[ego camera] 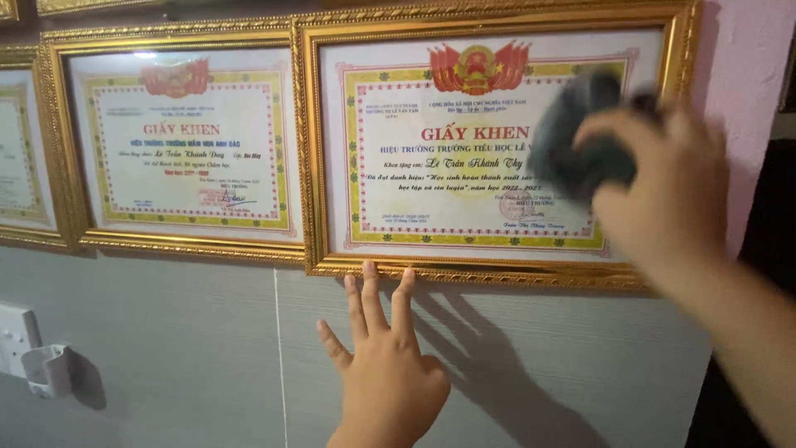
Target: Cleaning the frames of certificates mounted on the wall with a cloth.
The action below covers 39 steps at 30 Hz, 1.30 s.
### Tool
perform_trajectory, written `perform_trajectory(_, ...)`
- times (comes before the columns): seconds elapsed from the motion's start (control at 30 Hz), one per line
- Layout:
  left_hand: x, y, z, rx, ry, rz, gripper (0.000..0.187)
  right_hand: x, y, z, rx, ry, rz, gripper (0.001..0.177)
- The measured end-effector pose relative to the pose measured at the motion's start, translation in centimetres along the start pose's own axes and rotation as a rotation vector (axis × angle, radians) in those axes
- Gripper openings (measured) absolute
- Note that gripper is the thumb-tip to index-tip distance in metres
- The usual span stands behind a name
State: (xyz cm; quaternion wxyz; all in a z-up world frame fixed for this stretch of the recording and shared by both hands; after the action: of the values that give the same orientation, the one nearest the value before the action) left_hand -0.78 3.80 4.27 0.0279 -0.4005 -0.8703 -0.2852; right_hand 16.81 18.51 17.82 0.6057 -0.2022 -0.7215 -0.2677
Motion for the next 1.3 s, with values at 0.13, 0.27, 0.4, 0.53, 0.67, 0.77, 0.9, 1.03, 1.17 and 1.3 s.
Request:
perform_trajectory(0.13,1.0,-0.6,1.4,-0.068,0.135,0.076,0.107,-7.0,0.4,1.4,0.094,-0.214,0.199,0.055)
perform_trajectory(0.27,0.9,0.0,1.0,-0.061,0.122,0.057,0.108,-6.7,1.3,1.7,0.094,-0.316,0.218,0.053)
perform_trajectory(0.4,1.4,-0.5,1.9,-0.068,0.205,0.092,0.108,-0.2,4.0,0.4,0.125,-0.211,0.32,0.059)
perform_trajectory(0.53,0.8,0.0,1.1,-0.037,0.095,0.021,0.106,5.1,7.5,1.0,0.051,-0.024,0.125,0.055)
perform_trajectory(0.67,0.8,-0.2,1.2,-0.064,0.141,0.054,0.105,3.2,4.2,0.1,-0.054,-0.039,0.096,0.057)
perform_trajectory(0.77,1.1,-0.3,1.4,-0.05,0.131,0.061,0.105,-2.5,2.2,0.1,-0.051,-0.199,0.285,0.061)
perform_trajectory(0.9,0.4,-0.1,0.7,-0.03,0.088,0.052,0.106,-9.9,0.3,0.5,0.009,-0.301,0.39,0.062)
perform_trajectory(1.03,1.0,-0.5,1.3,-0.055,0.152,0.119,0.11,-10.1,-0.9,0.7,0.132,-0.257,0.397,0.058)
perform_trajectory(1.17,0.5,-0.7,0.7,-0.1,0.166,0.142,0.107,-8.0,-5.4,1.5,0.319,-0.232,0.278,0.051)
perform_trajectory(1.3,0.2,-1.4,-0.3,-0.158,0.134,0.187,0.108,-5.6,-11.4,3.7,0.375,-0.353,0.161,0.048)
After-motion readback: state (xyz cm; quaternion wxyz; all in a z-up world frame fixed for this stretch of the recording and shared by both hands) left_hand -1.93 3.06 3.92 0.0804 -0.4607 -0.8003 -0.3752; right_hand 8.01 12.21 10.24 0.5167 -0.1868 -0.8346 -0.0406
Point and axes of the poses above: each hand's wrist, its own x-axis towards the middle knuckle, its own z-axis out of the palm, y = z × x, the point moved 5 cm from there along x, towards the middle knuckle, and after that the axes turned 3 degrees about -y, right-handed, at the moved point
